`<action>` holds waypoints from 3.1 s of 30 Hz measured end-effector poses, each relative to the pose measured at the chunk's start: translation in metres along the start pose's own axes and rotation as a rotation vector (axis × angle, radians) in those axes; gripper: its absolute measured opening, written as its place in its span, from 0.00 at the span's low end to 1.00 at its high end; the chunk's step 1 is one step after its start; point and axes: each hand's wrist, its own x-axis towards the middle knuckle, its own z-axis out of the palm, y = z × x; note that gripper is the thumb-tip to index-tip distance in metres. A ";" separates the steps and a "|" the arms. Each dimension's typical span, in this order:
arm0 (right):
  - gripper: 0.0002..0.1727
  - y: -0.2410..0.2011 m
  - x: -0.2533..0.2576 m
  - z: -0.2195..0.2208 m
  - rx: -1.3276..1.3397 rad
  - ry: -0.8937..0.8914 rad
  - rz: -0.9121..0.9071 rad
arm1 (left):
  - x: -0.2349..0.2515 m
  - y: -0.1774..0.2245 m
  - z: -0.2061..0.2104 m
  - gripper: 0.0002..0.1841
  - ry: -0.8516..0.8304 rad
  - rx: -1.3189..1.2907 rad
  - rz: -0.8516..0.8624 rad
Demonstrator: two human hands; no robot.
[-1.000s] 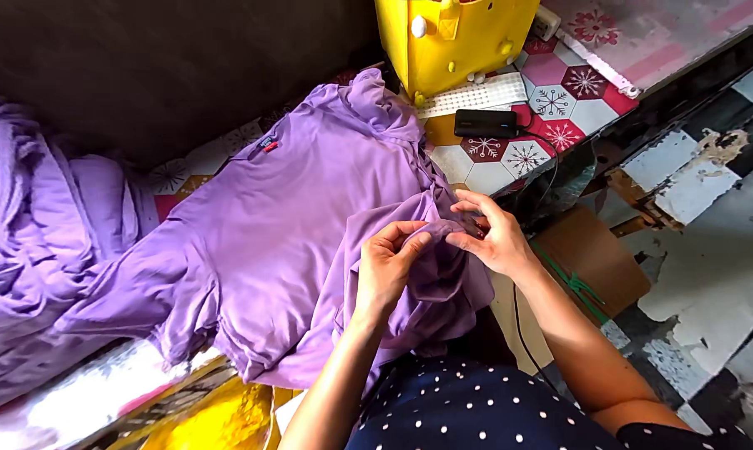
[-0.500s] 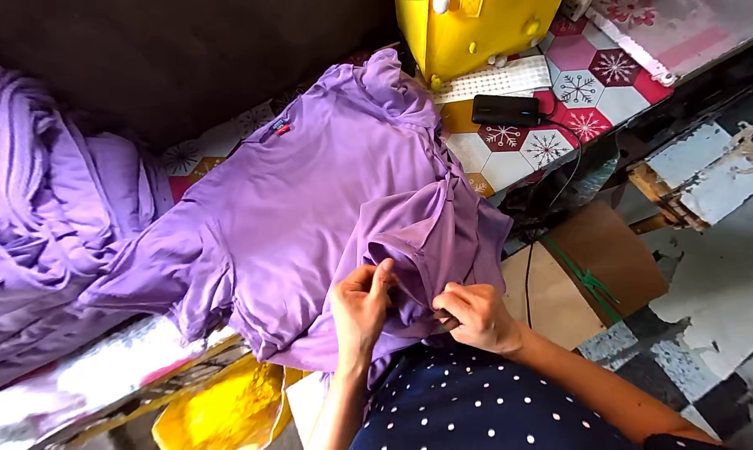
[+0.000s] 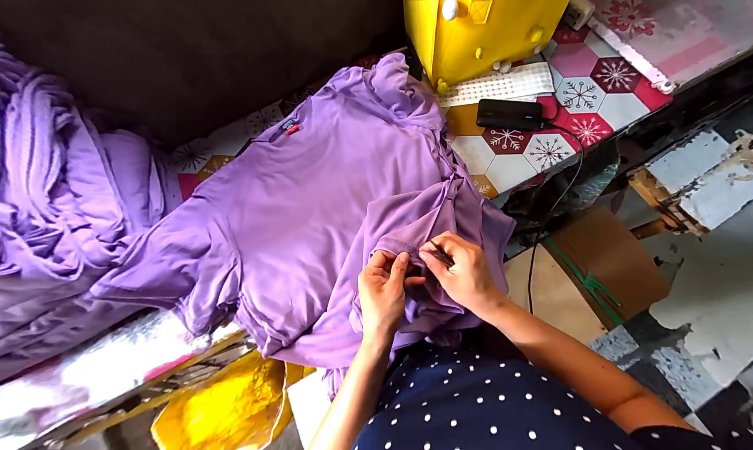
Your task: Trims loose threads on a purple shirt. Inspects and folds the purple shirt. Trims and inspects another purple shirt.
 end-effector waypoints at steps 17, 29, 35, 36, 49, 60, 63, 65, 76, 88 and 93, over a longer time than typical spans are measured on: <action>0.10 0.002 0.012 0.005 -0.011 -0.219 0.173 | 0.002 -0.024 -0.005 0.10 0.023 0.194 0.220; 0.10 -0.007 0.013 0.005 0.108 -0.196 0.330 | 0.001 -0.045 -0.015 0.16 0.151 0.620 0.621; 0.10 -0.002 0.011 0.007 0.057 -0.182 0.265 | 0.009 -0.017 -0.003 0.16 -0.058 0.814 0.690; 0.10 -0.002 0.011 0.007 0.041 -0.162 0.251 | 0.013 -0.019 -0.003 0.13 -0.065 0.804 0.677; 0.31 -0.018 0.020 -0.008 0.823 -0.639 0.723 | 0.025 -0.032 -0.030 0.07 0.134 0.559 0.568; 0.30 -0.012 0.027 -0.011 0.872 -0.829 0.934 | 0.015 -0.030 -0.020 0.05 0.045 0.284 0.536; 0.30 -0.008 0.025 -0.009 0.971 -0.790 0.957 | 0.016 -0.031 -0.019 0.06 0.029 0.277 0.544; 0.31 -0.002 0.025 -0.008 1.070 -0.758 0.975 | 0.016 -0.033 -0.018 0.06 0.021 0.279 0.565; 0.30 -0.014 0.025 -0.025 0.906 -0.569 0.844 | 0.000 0.003 -0.084 0.07 0.145 0.428 0.473; 0.26 -0.001 -0.002 -0.010 -0.012 -0.246 0.320 | -0.024 0.019 -0.125 0.12 0.281 0.945 0.613; 0.16 0.004 -0.004 -0.014 0.073 -0.260 0.369 | 0.018 -0.029 -0.025 0.11 -0.044 0.866 0.810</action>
